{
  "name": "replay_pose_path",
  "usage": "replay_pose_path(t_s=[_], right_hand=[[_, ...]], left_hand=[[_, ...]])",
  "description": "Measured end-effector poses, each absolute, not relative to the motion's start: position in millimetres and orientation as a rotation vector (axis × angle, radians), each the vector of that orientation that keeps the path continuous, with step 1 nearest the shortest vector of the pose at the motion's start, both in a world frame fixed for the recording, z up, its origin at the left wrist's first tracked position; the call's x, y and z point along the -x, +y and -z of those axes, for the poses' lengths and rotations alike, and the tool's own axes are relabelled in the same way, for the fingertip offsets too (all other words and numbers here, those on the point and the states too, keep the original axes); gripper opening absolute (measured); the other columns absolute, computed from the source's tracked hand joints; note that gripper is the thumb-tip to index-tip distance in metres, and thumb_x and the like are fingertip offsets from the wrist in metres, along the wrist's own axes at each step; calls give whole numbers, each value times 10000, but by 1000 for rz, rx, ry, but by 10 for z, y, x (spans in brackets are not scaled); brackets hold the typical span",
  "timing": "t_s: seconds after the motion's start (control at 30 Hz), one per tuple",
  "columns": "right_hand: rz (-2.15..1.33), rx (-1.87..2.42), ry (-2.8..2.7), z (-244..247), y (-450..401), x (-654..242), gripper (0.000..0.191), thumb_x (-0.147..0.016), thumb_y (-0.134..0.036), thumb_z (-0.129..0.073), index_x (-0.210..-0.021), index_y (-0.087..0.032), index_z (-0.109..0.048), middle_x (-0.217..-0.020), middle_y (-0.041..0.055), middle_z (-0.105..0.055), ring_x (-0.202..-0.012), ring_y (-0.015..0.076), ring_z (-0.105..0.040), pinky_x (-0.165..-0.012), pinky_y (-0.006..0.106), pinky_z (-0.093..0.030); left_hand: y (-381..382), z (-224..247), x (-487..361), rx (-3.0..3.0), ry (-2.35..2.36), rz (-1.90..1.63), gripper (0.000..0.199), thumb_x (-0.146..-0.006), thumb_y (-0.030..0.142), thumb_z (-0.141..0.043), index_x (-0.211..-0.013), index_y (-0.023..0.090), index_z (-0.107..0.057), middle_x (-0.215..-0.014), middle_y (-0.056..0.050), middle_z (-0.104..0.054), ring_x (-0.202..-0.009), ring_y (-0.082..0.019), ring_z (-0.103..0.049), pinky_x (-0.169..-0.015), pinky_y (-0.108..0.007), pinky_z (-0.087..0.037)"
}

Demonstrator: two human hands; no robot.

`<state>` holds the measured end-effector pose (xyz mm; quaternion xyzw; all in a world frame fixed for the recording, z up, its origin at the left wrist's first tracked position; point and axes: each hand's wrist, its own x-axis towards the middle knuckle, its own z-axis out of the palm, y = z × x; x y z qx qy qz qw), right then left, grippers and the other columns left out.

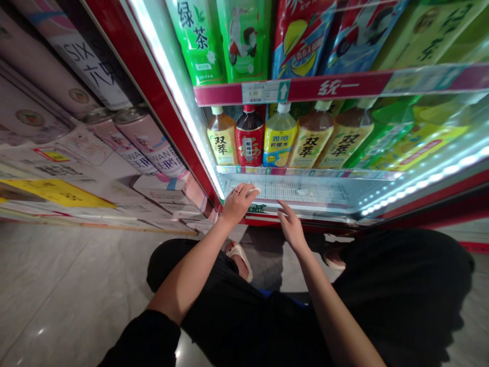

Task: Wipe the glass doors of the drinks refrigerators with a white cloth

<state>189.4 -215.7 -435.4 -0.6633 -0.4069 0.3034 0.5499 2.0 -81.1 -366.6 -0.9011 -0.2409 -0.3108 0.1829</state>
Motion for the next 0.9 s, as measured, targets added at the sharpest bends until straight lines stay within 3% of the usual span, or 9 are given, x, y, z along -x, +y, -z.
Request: replay_pose_path(t_s=[0.17,0.43,0.67,0.9], right_hand=[[-723,1564,-963,4357,-2154,-1867,556,-944,-499,-567,-1434,-262,-681,-1512,140,-673,-1298,338,-696,-1135,565,-547],[-752,1548,-923,4337,-2176,-1912,554,-917,-481,-570,-1408,-253,-689,-1505,128,-680,-1292,325,-696,-1148,550,-533],[-735,1555,-911,4328,-2185,-1890,537,-915,-510,-593,-1386,-277,-704,-1484,113,-695,-1269,321,-707,-1126,544,-553],[-729,1545,-901,4351,-2187,-1898,539,-910,-519,-600,-1376,-272,-708,-1470,126,-699,-1258,322,-709,-1133,542,-543]], left_hand=[[-841,3686,-57,2633,-578,655,154,-1029,151,-666,-1130,228,-753,-1198,-71,-770,-1139,-213,-715,-917,-335,-598],[-851,3533,-113,2564,-629,897,231,-1058,141,-611,-1215,243,-746,-1234,-71,-768,-1214,-223,-694,-996,-355,-574],[-875,3558,-175,2669,-508,627,189,-1063,152,-597,-1151,223,-748,-1230,-76,-768,-1164,-217,-703,-954,-355,-581],[-865,3510,-226,2567,-556,920,223,-1069,155,-597,-1219,233,-743,-1239,-72,-776,-1219,-219,-690,-1004,-352,-567]])
